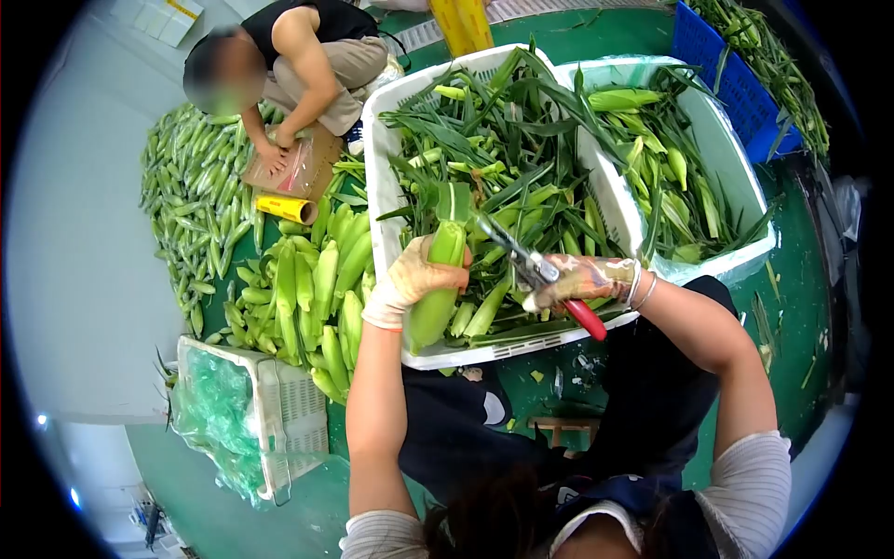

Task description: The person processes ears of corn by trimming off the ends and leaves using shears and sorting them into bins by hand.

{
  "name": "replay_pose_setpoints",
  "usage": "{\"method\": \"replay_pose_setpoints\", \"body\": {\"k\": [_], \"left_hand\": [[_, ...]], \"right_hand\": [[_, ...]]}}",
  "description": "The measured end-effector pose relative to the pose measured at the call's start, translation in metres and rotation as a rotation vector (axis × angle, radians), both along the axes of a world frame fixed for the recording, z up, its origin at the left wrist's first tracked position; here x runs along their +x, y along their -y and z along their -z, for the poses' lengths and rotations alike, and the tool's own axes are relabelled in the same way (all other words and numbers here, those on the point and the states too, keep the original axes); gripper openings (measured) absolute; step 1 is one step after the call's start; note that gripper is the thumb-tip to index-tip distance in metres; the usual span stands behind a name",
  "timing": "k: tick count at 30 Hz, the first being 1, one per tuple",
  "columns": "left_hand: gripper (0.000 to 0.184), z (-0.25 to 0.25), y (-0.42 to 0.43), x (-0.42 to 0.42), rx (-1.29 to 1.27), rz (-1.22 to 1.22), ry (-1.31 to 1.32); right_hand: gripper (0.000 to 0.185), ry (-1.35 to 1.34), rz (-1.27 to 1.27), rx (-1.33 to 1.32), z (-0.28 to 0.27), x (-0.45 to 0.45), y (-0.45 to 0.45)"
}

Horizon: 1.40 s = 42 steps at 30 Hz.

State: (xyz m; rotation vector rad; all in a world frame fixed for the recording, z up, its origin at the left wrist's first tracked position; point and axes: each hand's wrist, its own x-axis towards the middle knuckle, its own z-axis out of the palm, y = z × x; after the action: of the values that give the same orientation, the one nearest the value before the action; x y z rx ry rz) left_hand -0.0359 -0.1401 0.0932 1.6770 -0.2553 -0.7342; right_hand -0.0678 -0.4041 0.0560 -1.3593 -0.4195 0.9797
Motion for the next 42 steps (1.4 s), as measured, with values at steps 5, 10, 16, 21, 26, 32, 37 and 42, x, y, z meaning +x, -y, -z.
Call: {"method": "replay_pose_setpoints", "body": {"k": [5, 10, 16, 21, 26, 32, 37, 42], "left_hand": [[0.028, 0.004, 0.013, 0.004, -0.119, 0.227, -0.225], [0.033, 0.007, -0.023, 0.000, -0.197, -0.334, -0.098], [0.032, 0.021, -0.215, 0.048, 0.191, -1.264, 0.435], [0.049, 0.098, -0.273, 0.097, 1.224, -1.044, 0.625], [0.051, 0.130, -0.247, 0.124, 1.455, -1.014, 0.581], [0.033, 0.123, -0.132, 0.131, 0.674, -0.723, 0.584], [0.025, 0.036, 0.038, 0.087, 0.440, -0.442, 0.735], [0.034, -0.015, 0.127, 0.026, -0.018, -0.167, 0.196]], "right_hand": [[0.028, 0.136, -0.041, -0.068, -0.030, 0.005, -0.006], [0.032, 0.057, 0.233, -0.196, -0.033, 0.023, 0.014], [0.033, 0.309, 0.628, -0.455, -0.008, 0.073, 0.192], [0.028, 0.345, 0.975, -1.556, 0.211, 0.144, 0.368], [0.033, 0.126, 1.204, -1.643, 0.256, 0.168, 0.367], [0.026, 0.195, 1.248, -1.136, 0.241, 0.155, 0.375], [0.017, 0.101, 1.248, -0.217, 0.065, 0.052, 0.294], [0.032, 0.166, 0.791, 0.013, -0.008, -0.038, 0.232]]}}
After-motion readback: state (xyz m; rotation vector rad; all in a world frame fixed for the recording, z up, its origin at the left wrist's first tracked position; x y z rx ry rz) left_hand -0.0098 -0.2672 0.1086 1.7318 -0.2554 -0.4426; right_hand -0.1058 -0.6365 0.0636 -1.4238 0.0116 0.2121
